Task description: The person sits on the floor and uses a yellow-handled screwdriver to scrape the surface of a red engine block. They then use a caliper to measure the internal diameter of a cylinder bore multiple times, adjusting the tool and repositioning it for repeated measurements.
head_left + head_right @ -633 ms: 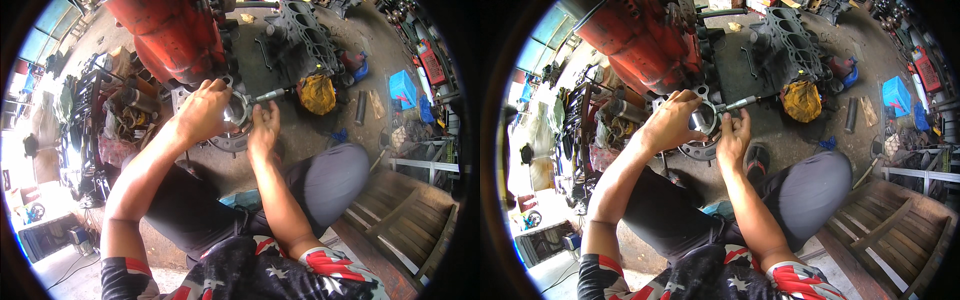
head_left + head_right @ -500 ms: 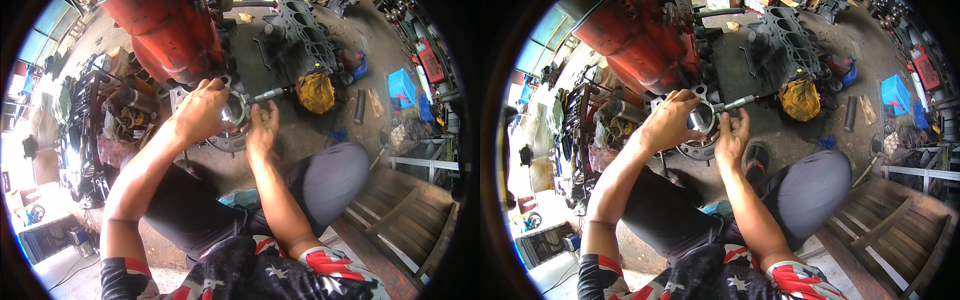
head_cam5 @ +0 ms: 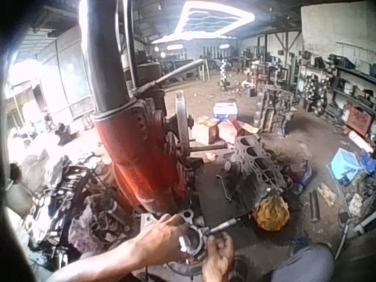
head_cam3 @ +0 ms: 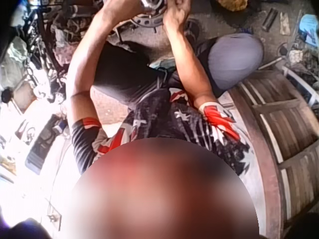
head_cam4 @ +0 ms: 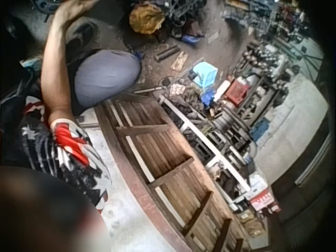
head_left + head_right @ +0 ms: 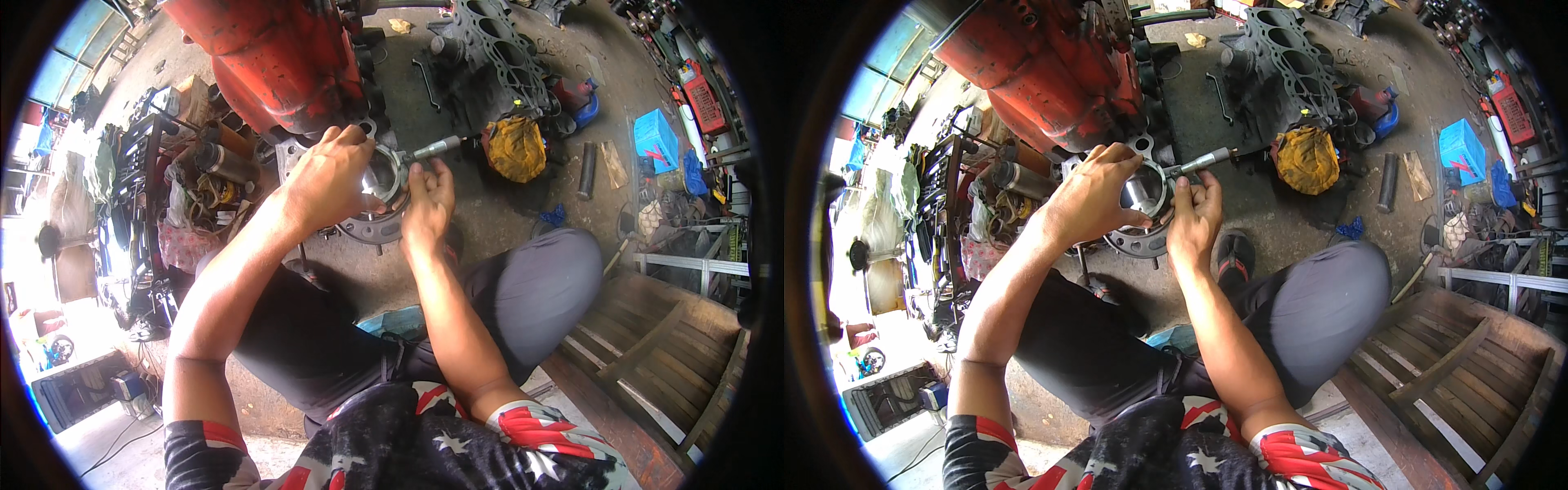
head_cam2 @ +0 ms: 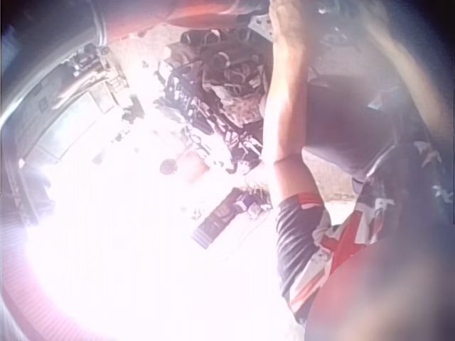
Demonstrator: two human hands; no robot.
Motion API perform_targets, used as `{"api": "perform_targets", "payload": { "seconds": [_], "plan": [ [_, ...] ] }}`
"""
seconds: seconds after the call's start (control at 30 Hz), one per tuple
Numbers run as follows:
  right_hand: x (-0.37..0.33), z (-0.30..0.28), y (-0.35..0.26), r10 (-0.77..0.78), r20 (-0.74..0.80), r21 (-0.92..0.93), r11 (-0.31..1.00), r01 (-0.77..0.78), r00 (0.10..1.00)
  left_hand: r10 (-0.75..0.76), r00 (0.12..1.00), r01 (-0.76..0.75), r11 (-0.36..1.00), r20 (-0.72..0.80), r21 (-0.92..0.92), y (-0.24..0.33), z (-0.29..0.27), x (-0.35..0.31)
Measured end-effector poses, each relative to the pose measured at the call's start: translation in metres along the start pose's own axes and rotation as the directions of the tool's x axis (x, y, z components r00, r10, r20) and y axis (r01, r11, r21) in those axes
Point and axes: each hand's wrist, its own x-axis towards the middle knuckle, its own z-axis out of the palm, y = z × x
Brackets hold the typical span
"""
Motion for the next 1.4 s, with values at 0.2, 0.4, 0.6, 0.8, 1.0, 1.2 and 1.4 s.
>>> {"api": "perform_targets", "payload": {
  "seconds": [0.2,0.4,0.6,0.8,1.0,1.2,1.4],
  "plan": [
    [0.007,0.002,-0.001,0.017,-0.005,0.012,1.000,-0.017,1.000,0.003,1.000,-0.003,1.000,0.001,-0.002,0.000,0.000,0.000],
    [0.013,-0.002,-0.004,0.047,0.031,-0.071,0.996,-0.045,0.998,0.017,0.999,-0.017,1.000,-0.048,-0.009,-0.001,0.003,-0.001],
    [0.008,-0.001,0.002,-0.028,0.001,-0.096,0.995,0.028,1.000,0.010,0.999,-0.011,1.000,-0.039,-0.010,-0.001,0.002,-0.001],
    [-0.003,-0.002,0.007,-0.073,-0.031,-0.071,0.995,0.071,0.997,0.012,0.999,-0.013,1.000,-0.042,-0.023,-0.002,0.003,0.000],
    [-0.005,-0.001,0.005,-0.080,-0.033,-0.052,0.996,0.078,0.996,0.002,0.999,-0.003,1.000,-0.039,-0.018,-0.001,0.003,-0.001],
    [-0.005,0.001,0.004,-0.074,-0.040,-0.052,0.996,0.072,0.996,-0.004,1.000,0.004,1.000,-0.030,-0.008,-0.001,0.002,-0.001],
    [-0.005,0.001,0.004,-0.061,-0.033,-0.032,0.998,0.060,0.998,0.010,0.999,-0.011,1.000,-0.039,-0.007,-0.001,0.003,0.000]
  ]
}}
